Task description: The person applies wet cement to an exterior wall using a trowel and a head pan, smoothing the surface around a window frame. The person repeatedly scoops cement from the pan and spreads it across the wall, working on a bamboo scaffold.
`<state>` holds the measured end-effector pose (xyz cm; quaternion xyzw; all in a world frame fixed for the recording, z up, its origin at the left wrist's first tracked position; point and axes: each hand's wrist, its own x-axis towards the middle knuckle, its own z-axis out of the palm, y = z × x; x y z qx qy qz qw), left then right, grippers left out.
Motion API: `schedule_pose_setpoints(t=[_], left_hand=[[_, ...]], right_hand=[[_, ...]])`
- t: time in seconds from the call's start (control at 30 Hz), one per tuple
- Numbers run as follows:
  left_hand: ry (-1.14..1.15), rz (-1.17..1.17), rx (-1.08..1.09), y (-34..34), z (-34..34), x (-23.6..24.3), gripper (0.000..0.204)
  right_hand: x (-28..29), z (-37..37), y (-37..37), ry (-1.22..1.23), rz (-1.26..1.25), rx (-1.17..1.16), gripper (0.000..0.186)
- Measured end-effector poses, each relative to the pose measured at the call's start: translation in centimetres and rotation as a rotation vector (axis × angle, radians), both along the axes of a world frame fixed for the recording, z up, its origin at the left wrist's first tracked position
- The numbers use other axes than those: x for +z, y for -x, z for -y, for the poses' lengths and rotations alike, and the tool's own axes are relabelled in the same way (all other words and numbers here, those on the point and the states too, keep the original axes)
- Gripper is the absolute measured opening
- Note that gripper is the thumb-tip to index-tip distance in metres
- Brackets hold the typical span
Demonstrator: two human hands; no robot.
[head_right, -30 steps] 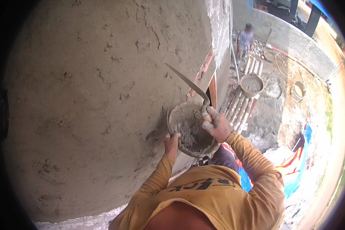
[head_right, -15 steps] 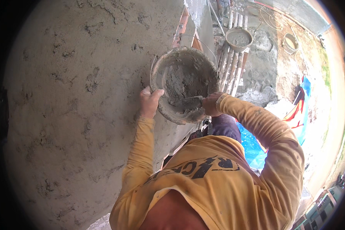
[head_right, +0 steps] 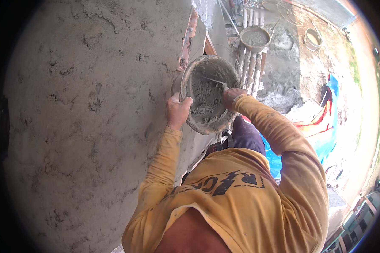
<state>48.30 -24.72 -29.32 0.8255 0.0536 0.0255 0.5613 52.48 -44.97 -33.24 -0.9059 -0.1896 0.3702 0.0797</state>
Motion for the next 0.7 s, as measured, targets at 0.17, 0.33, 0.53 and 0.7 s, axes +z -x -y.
schedule_pose_setpoints(t=[0.17,0.33,0.53,0.7], left_hand=[[0.069,0.009,0.079,0.1,-0.4,-1.0,0.012],[-0.185,0.1,-0.054,-0.1,0.0,0.2,0.016],[0.008,0.138,-0.253,-1.1,1.6,5.0,0.016],[0.014,0.072,-0.273,-0.4,0.0,5.6,0.009]], right_hand=[[-0.8,0.3,3.5,-0.062,-0.136,0.253,0.033],[1.0,3.1,-2.8,0.004,0.107,-0.073,0.031],[-11.3,3.8,1.2,-0.34,0.197,0.46,0.025],[-2.2,-0.9,6.7,-1.004,-0.691,-0.566,0.012]])
